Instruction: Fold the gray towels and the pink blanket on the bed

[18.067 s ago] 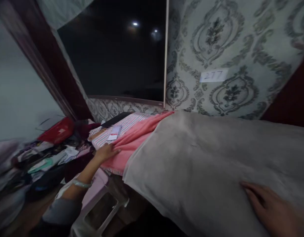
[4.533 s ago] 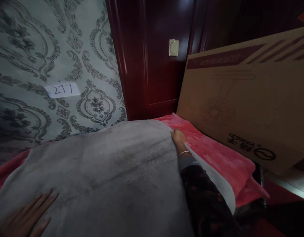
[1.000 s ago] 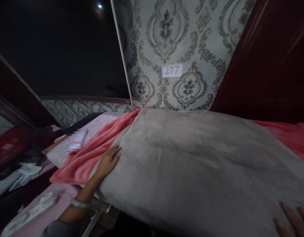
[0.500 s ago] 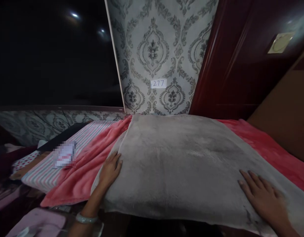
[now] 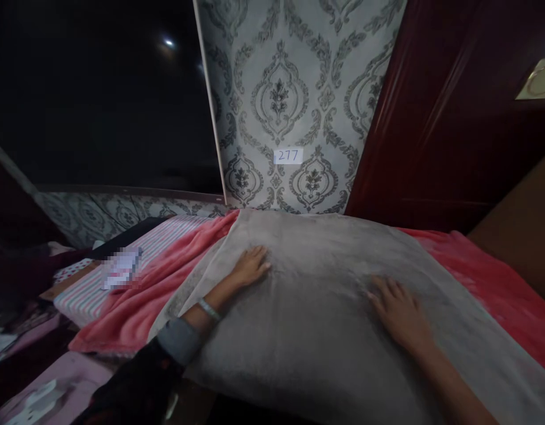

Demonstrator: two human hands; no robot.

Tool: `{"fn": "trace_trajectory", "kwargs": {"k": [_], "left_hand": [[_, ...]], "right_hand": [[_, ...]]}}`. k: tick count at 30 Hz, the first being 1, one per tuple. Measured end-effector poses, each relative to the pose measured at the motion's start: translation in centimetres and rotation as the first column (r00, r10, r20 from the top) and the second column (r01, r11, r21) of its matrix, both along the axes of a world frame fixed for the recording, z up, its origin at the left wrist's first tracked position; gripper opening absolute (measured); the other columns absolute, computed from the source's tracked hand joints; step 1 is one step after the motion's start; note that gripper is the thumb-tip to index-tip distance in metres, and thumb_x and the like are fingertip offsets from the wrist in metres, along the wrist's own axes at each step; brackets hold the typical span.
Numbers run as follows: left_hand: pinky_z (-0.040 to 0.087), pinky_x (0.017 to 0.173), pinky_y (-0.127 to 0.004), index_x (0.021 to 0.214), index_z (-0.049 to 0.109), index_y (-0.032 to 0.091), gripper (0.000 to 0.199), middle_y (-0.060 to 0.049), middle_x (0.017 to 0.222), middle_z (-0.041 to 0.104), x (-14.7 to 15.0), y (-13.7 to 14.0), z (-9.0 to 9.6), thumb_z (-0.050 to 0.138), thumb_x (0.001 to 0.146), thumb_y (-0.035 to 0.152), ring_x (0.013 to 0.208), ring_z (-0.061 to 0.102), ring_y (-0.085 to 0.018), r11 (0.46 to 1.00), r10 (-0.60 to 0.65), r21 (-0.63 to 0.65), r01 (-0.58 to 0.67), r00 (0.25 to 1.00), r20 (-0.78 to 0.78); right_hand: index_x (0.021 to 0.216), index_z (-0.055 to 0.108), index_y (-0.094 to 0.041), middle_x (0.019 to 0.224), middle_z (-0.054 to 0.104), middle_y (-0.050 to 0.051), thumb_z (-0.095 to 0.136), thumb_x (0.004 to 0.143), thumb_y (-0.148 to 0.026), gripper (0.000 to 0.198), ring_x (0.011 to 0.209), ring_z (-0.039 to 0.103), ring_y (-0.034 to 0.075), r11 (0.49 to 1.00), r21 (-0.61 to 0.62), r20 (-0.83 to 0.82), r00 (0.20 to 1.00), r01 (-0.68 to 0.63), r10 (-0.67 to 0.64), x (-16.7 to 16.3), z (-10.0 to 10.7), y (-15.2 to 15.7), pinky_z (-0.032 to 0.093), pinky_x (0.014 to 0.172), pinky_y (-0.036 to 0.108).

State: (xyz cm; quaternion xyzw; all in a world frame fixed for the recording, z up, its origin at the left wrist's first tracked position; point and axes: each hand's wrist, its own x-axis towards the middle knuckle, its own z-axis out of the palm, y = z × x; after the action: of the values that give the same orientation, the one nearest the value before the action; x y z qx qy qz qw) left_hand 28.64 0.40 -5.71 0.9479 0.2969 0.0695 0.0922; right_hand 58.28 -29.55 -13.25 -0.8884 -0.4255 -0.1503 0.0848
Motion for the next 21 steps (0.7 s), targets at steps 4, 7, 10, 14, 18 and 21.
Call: {"fn": "trace_trajectory", "kwargs": {"k": [4,7,10,14,18,21], "left_hand": [[0.014,0.123,-0.059,0.154,0.035,0.019,0.066,-0.014,0.164,0.026,3.1,1.5,-1.6,0.035,0.098,0.052,0.153,0.020,-0.031,0.999,0.029,0.024,-0.028,0.998,-0.054],[0.016,0.122,-0.058,0.154,0.036,0.023,0.068,-0.012,0.164,0.027,2.4,4.0,-2.6,0.036,0.096,0.059,0.152,0.022,-0.030,0.998,0.057,0.026,-0.054,0.994,-0.094],[0.012,0.122,-0.061,0.154,0.036,0.027,0.065,-0.010,0.165,0.026,0.0,7.2,-2.6,0.035,0.096,0.057,0.153,0.020,-0.031,0.988,0.148,0.056,-0.142,0.983,-0.110],[0.020,0.118,-0.065,0.154,0.035,0.028,0.060,-0.010,0.165,0.025,-4.3,11.5,-1.6,0.030,0.099,0.051,0.152,0.022,-0.034,0.943,0.330,0.083,-0.321,0.935,-0.133],[0.024,0.117,-0.065,0.151,0.041,0.027,0.057,-0.010,0.164,0.028,-5.8,12.4,-0.5,0.032,0.099,0.048,0.150,0.027,-0.036,0.918,0.395,0.110,-0.381,0.905,-0.159],[0.017,0.117,-0.069,0.146,0.050,0.020,0.058,-0.015,0.164,0.026,-4.6,9.4,-0.5,0.032,0.099,0.050,0.152,0.018,-0.040,0.909,0.404,0.165,-0.382,0.907,-0.124]], "right_hand": [[0.150,0.044,-0.028,0.157,0.041,0.008,0.022,0.092,-0.055,0.067,0.145,0.034,0.034,0.998,-0.045,-0.066,0.997,-0.042,0.039,-1.3,-1.1,3.3,0.035,0.111,0.061],[0.151,0.043,-0.029,0.159,0.038,0.005,0.020,0.090,-0.059,0.071,0.145,0.035,0.034,0.997,-0.060,-0.095,0.995,-0.048,0.042,-1.0,-2.9,3.2,0.032,0.113,0.060],[0.151,0.043,-0.030,0.159,0.038,0.004,0.017,0.090,-0.061,0.073,0.146,0.033,0.034,0.999,-0.021,-0.079,0.996,-0.049,0.048,-0.5,-4.0,2.8,0.031,0.114,0.061],[0.150,0.043,-0.033,0.158,0.040,0.003,0.019,0.089,-0.063,0.072,0.146,0.033,0.034,0.998,0.016,-0.082,0.995,-0.056,0.057,-0.3,-4.1,2.8,0.033,0.112,0.061],[0.152,0.042,-0.032,0.159,0.038,0.004,0.019,0.091,-0.062,0.072,0.147,0.031,0.034,0.998,-0.034,-0.094,0.995,-0.049,0.045,-0.6,-3.4,3.0,0.032,0.113,0.061],[0.153,0.040,-0.029,0.161,0.035,0.005,0.018,0.094,-0.059,0.070,0.147,0.030,0.034,0.996,-0.082,-0.096,0.995,-0.043,0.035,-0.9,-2.6,2.8,0.030,0.114,0.060]]}}
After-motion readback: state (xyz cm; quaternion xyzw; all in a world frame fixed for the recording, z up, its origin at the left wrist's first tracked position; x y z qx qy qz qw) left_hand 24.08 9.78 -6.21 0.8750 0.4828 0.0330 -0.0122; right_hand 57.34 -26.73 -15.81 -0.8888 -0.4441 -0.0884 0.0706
